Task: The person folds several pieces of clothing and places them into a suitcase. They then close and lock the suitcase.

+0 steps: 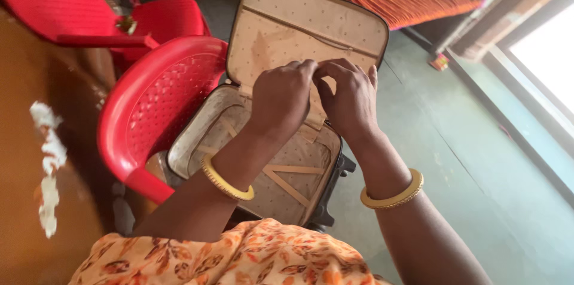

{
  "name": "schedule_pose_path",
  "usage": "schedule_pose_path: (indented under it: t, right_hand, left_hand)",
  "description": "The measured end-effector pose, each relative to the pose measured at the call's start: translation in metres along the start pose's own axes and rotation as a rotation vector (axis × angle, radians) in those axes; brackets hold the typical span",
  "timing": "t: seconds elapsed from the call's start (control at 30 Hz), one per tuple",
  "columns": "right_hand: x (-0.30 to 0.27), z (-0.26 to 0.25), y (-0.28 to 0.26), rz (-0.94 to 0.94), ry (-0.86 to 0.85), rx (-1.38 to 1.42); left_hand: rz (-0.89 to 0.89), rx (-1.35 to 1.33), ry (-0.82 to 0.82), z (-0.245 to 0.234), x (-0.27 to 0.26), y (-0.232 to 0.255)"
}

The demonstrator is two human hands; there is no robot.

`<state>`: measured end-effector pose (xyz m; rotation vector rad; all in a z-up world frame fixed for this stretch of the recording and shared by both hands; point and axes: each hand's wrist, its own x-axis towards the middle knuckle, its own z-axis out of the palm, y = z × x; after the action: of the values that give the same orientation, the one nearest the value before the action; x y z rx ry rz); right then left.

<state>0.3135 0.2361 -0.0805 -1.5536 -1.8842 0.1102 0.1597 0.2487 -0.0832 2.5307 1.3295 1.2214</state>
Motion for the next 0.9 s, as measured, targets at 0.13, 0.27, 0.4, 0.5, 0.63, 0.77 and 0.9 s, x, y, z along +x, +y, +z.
schedule_pose_path:
  t: [0.13, 0.27, 0.4, 0.5, 0.63, 0.77, 0.9]
  right_hand:
    - [0.019, 0.023, 0.002, 0.098, 0.006, -0.080]
    - [0.038, 0.048, -0.001, 0.176, 0.038, -0.132]
    - [0.051, 0.069, 0.006, 0.240, 0.089, -0.141]
    - [0.060, 0.079, 0.022, 0.243, 0.129, -0.116]
    - [0.071, 0.091, 0.062, 0.292, 0.171, -0.020]
    - [0.088, 0.104, 0.121, 0.353, 0.168, 0.011]
    - [0.105, 0.127, 0.184, 0.447, 0.159, 0.027]
  left_hand:
    - [-0.012, -0.103, -0.053, 0.022, 0.021, -0.038]
    - [-0.005, -0.172, -0.114, 0.038, 0.039, -0.076]
    - [0.012, -0.203, -0.198, 0.063, 0.060, -0.104]
    - [0.013, -0.231, -0.227, 0.091, 0.076, -0.118]
    - [-0.040, -0.229, -0.286, 0.141, 0.099, -0.128]
    - [-0.095, -0.185, -0.323, 0.200, 0.120, -0.130]
    - [-0.155, -0.180, -0.431, 0.269, 0.135, -0.133]
